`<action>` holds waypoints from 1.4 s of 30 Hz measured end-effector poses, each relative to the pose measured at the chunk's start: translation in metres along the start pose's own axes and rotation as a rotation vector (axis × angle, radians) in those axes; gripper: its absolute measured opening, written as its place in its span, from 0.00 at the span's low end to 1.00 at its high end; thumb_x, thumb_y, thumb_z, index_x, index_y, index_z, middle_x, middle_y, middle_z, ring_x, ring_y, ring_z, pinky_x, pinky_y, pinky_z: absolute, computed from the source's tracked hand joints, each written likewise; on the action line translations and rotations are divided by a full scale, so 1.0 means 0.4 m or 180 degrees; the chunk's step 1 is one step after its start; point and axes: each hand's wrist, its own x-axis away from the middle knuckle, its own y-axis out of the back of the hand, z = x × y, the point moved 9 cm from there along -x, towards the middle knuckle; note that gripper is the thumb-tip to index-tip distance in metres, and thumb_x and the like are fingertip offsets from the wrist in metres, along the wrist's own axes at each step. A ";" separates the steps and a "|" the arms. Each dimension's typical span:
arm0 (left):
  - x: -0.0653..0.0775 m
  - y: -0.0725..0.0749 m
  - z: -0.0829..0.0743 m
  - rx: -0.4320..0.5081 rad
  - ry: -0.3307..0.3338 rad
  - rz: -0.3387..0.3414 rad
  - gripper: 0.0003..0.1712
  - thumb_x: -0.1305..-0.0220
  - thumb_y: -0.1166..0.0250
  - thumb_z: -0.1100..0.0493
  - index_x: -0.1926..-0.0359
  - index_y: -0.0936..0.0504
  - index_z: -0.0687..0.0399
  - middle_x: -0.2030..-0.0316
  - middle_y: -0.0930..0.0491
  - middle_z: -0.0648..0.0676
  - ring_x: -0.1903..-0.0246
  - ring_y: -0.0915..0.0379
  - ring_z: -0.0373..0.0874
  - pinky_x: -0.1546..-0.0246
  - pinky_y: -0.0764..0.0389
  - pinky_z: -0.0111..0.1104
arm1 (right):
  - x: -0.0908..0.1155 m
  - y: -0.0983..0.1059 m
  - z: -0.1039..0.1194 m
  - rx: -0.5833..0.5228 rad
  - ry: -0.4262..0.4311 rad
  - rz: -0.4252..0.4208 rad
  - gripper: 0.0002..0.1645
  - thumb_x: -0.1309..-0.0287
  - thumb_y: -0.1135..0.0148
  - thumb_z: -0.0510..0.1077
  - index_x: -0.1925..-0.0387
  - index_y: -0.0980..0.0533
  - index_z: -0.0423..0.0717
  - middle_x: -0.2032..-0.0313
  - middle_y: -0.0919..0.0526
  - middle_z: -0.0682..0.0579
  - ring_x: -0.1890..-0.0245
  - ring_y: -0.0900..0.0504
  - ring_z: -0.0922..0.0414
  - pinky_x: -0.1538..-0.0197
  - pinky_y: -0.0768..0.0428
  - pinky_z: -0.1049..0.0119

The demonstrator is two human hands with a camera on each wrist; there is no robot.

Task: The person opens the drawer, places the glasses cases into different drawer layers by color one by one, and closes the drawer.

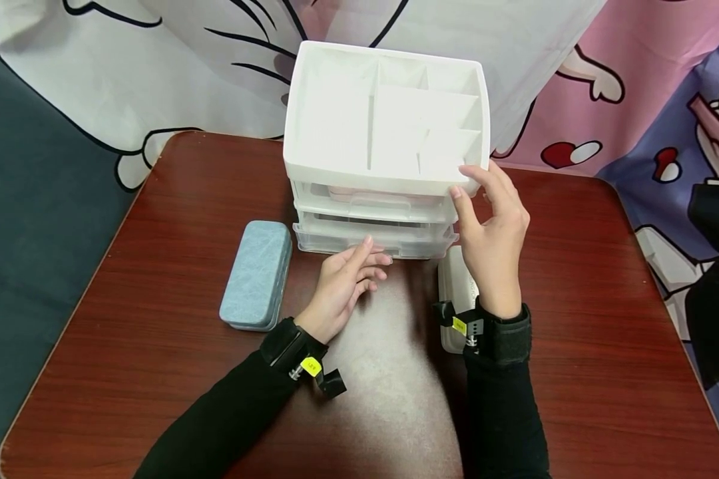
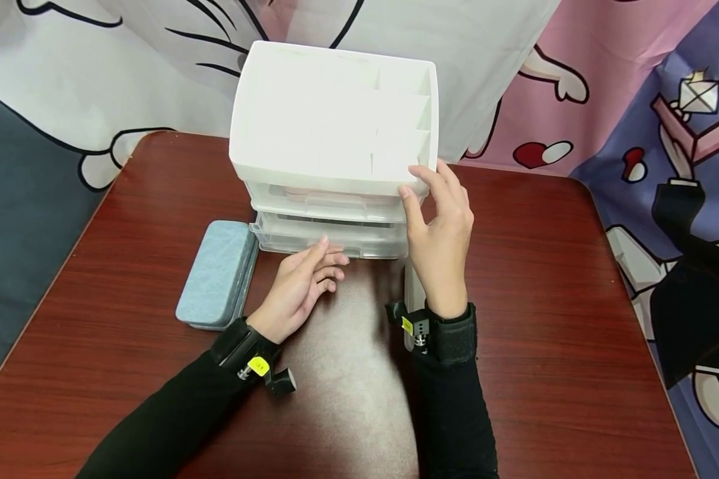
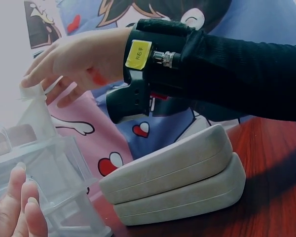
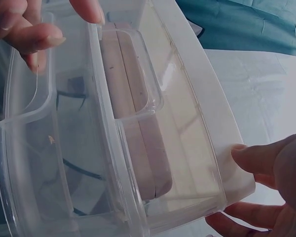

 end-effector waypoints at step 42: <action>0.094 -0.001 0.039 -0.0069 -0.0016 0.0114 0.34 0.36 0.39 0.39 0.48 0.24 0.67 0.67 0.16 0.51 0.72 0.27 0.40 0.74 0.28 0.24 | 0.003 -0.003 -0.003 -0.0013 0.0023 -0.0017 0.16 0.46 0.30 0.41 0.53 0.18 0.46 0.45 0.19 0.50 0.56 0.24 0.54 0.52 0.33 0.72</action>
